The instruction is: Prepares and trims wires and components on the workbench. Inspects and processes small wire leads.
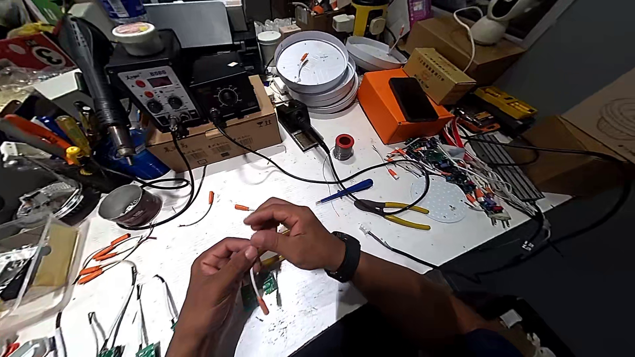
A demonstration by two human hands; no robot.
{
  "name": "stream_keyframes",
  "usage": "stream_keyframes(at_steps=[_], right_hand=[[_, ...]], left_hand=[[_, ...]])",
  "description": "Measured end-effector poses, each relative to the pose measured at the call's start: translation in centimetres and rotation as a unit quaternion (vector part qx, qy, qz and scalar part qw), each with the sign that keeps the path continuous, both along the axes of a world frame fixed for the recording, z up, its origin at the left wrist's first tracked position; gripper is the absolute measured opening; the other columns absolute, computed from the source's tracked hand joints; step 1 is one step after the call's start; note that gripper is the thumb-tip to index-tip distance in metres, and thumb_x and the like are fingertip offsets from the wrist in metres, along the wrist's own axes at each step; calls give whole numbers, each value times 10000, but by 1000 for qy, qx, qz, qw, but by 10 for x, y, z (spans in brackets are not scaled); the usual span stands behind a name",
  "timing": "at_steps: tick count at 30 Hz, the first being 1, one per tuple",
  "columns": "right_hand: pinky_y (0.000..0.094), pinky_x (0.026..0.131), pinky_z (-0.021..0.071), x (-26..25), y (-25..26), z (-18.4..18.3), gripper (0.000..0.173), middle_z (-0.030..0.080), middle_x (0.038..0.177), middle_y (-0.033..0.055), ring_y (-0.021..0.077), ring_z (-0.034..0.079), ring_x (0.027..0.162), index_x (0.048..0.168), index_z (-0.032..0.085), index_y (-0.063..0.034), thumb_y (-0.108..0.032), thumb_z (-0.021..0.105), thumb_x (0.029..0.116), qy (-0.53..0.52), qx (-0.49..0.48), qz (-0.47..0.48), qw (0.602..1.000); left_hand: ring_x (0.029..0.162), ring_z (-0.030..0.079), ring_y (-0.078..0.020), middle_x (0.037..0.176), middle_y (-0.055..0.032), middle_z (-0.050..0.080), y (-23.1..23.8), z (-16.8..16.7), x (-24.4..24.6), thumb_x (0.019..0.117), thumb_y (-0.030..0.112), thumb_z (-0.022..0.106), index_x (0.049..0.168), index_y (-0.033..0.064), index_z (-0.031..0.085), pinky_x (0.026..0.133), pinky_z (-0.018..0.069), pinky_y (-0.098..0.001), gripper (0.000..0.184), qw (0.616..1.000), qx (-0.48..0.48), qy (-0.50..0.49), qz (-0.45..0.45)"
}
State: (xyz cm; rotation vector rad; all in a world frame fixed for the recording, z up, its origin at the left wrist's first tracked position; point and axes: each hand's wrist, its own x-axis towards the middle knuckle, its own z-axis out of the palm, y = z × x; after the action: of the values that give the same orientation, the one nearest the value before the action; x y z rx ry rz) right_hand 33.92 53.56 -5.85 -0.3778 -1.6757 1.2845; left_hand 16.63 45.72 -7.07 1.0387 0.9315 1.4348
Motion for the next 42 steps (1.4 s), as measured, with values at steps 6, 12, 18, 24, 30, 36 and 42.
stream_keyframes(at_steps=[6, 12, 18, 24, 30, 36, 42], right_hand=[[312, 806, 604, 78, -12, 39, 198, 697, 1046, 59, 115, 680, 927, 1146, 705, -2, -88, 639, 981, -91, 75, -257, 959], [696, 817, 487, 218, -41, 9, 378, 687, 1006, 231, 462, 642, 996, 949, 747, -18, -389, 766, 875, -572, 5, -429, 699], [645, 862, 484, 260, -47, -31, 349, 671, 1086, 203, 421, 634, 1028, 850, 720, -64, -406, 658, 883, -560, 85, -328, 757], [635, 814, 502, 245, -30, -27, 450, 709, 1068, 197, 429, 666, 991, 805, 751, -72, -461, 536, 881, -590, 177, -281, 735], [284, 650, 560, 252, -3, 2, 199, 732, 831, -16, 74, 680, 728, 824, 673, -88, -177, 502, 873, -401, -178, -278, 854], [206, 431, 517, 258, 8, 38, 326, 686, 666, -6, 76, 636, 498, 887, 628, -140, -253, 378, 1063, -293, -395, -189, 850], [207, 528, 535, 266, -20, 82, 200, 685, 666, -74, 46, 642, 569, 759, 685, -253, -347, 656, 933, -310, -236, -101, 916]], left_hand=[[642, 688, -94, 771, -49, 730, -1, -1, -1, 913, 160, 762, 974, 94, 788, 639, 604, -237, 93, 1000, 10, -3, 17], [643, 684, -104, 743, -53, 705, -3, 3, 3, 939, 163, 726, 948, 92, 737, 661, 601, -244, 72, 999, 6, -43, 22], [676, 682, -98, 765, -38, 704, -4, 6, 12, 943, 91, 682, 950, 73, 701, 692, 598, -255, 27, 999, -17, -40, 9], [669, 661, -98, 736, -33, 677, -2, 14, 14, 947, 25, 639, 956, 28, 648, 695, 579, -262, 13, 998, -48, -39, 16], [676, 655, -95, 735, -31, 670, 0, 17, 14, 947, 6, 612, 937, 30, 623, 704, 567, -250, 29, 998, -45, -42, 18], [657, 635, -85, 715, -23, 649, 0, 19, 15, 944, 5, 607, 920, 35, 614, 671, 548, -234, 40, 997, -46, -51, 24], [671, 646, -98, 721, -18, 653, 1, 19, 14, 954, 18, 593, 925, 42, 595, 700, 562, -258, 38, 997, -55, -56, 26]])
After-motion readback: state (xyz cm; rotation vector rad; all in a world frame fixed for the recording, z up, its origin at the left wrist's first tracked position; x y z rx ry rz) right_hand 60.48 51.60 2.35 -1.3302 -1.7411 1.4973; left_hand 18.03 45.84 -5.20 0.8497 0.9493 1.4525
